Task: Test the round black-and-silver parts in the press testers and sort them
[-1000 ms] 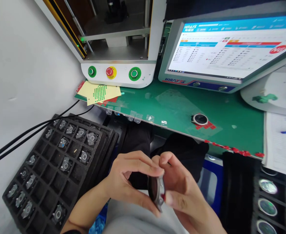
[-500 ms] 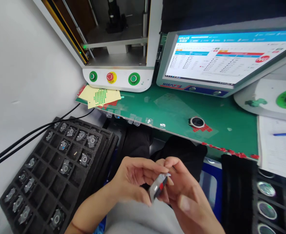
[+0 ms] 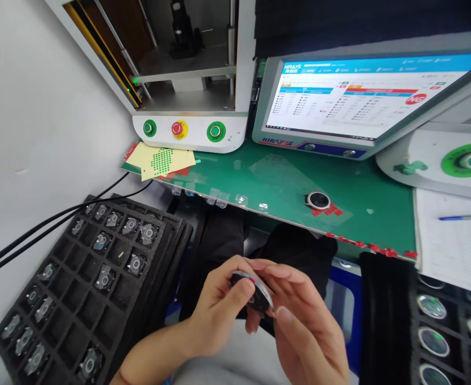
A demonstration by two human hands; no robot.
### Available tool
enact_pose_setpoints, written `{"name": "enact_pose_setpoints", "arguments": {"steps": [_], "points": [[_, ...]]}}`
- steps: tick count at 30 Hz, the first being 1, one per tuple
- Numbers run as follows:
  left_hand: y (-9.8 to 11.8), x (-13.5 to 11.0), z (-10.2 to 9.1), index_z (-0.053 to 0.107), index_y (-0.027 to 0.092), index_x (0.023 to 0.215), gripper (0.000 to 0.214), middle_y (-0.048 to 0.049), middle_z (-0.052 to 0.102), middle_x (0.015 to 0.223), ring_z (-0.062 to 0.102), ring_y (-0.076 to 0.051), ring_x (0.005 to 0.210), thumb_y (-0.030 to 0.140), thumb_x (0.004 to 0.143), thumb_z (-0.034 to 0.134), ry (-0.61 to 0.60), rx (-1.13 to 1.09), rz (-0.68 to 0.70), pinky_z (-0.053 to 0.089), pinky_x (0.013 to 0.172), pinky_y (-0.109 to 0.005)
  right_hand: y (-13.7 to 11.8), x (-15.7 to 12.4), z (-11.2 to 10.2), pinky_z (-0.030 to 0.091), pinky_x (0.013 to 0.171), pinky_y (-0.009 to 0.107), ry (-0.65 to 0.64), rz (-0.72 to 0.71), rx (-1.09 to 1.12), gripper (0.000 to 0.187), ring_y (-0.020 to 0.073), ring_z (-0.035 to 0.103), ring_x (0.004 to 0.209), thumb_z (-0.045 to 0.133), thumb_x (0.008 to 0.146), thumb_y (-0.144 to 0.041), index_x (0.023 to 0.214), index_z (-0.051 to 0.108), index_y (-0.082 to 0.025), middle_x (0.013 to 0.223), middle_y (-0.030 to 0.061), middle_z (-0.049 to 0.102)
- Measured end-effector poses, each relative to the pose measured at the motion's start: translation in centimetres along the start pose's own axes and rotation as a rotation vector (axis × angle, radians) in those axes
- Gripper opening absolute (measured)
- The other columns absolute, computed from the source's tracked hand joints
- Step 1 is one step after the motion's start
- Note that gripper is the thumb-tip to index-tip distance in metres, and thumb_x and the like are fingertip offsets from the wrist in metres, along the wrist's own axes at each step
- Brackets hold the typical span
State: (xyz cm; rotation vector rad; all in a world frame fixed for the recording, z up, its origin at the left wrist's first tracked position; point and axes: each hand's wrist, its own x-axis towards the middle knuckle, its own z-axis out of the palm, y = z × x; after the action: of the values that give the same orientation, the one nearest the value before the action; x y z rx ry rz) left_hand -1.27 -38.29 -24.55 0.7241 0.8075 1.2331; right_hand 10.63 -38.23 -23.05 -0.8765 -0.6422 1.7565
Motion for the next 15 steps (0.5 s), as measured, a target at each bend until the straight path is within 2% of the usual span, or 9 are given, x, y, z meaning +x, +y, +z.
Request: {"name": "enact_pose_setpoints", "arguments": {"steps": [2,4,7,11,13,15], "points": [[0.1,-0.2,0.4,0.057,0.015,0.083,0.032,0.0010,0.055,0.066,0.045,-0.005,0.048,0.042,0.100,0.054,0.034,0.126,0.042,0.036,0.043,-0.014,0.1,0.3,-0.2,0.057,0.064,0.021,-0.049,0.030,0.018,0.022,0.0226,0.064,0.113,0.063,0.095,-0.036,0.116,0.066,-0.032,0.126,0.0067,0.065],[0.5,-0.4,0.7,0.056,0.017,0.084,0.030,0.0025,0.050,0.063,0.044,-0.007,0.049,0.040,0.101,0.051,0.051,0.265,0.075,0.035,0.045,-0.016,0.2,0.7,-0.6,0.054,0.055,0.020,-0.137,0.047,0.012,0.021,0.0215,0.068,0.099,0.062,0.095,-0.035,0.115,0.067,-0.033,0.124,0.0072,0.066],[1.1,-0.6,1.0,0.054,0.018,0.088,0.026,0.0021,0.048,0.066,0.045,-0.010,0.055,0.038,0.103,0.045,0.046,0.460,0.138,0.038,0.051,-0.020,0.3,1.2,-0.8,0.058,0.062,0.023,-0.164,0.091,0.014,0.019,0.0185,0.070,0.087,0.063,0.094,-0.037,0.112,0.069,-0.033,0.121,0.0065,0.068],[1.1,-0.7,0.8,0.054,0.018,0.098,0.018,-0.0020,0.056,0.077,0.052,-0.012,0.062,0.030,0.103,0.041,-0.036,0.681,0.228,0.044,0.058,-0.023,0.1,1.4,-0.3,0.059,0.085,0.023,-0.141,0.072,0.041,0.018,0.0178,0.069,0.102,0.068,0.091,-0.039,0.107,0.073,-0.032,0.113,0.0042,0.072],[0.9,-0.7,0.7,0.054,0.018,0.103,0.015,-0.0026,0.059,0.078,0.054,-0.012,0.061,0.027,0.102,0.041,-0.050,0.796,0.306,0.045,0.059,-0.024,-0.1,1.3,-0.1,0.058,0.086,0.021,-0.147,0.096,0.091,0.018,0.0165,0.070,0.100,0.071,0.089,-0.037,0.105,0.075,-0.031,0.106,0.0039,0.074],[0.6,-0.7,0.7,0.053,0.018,0.104,0.016,-0.0038,0.062,0.080,0.058,-0.014,0.063,0.026,0.102,0.039,-0.034,0.925,0.390,0.046,0.061,-0.025,-0.3,1.1,0.2,0.058,0.083,0.020,-0.072,0.181,0.176,0.019,0.0165,0.070,0.097,0.075,0.083,-0.037,0.100,0.076,-0.029,0.101,0.0027,0.074]]}}
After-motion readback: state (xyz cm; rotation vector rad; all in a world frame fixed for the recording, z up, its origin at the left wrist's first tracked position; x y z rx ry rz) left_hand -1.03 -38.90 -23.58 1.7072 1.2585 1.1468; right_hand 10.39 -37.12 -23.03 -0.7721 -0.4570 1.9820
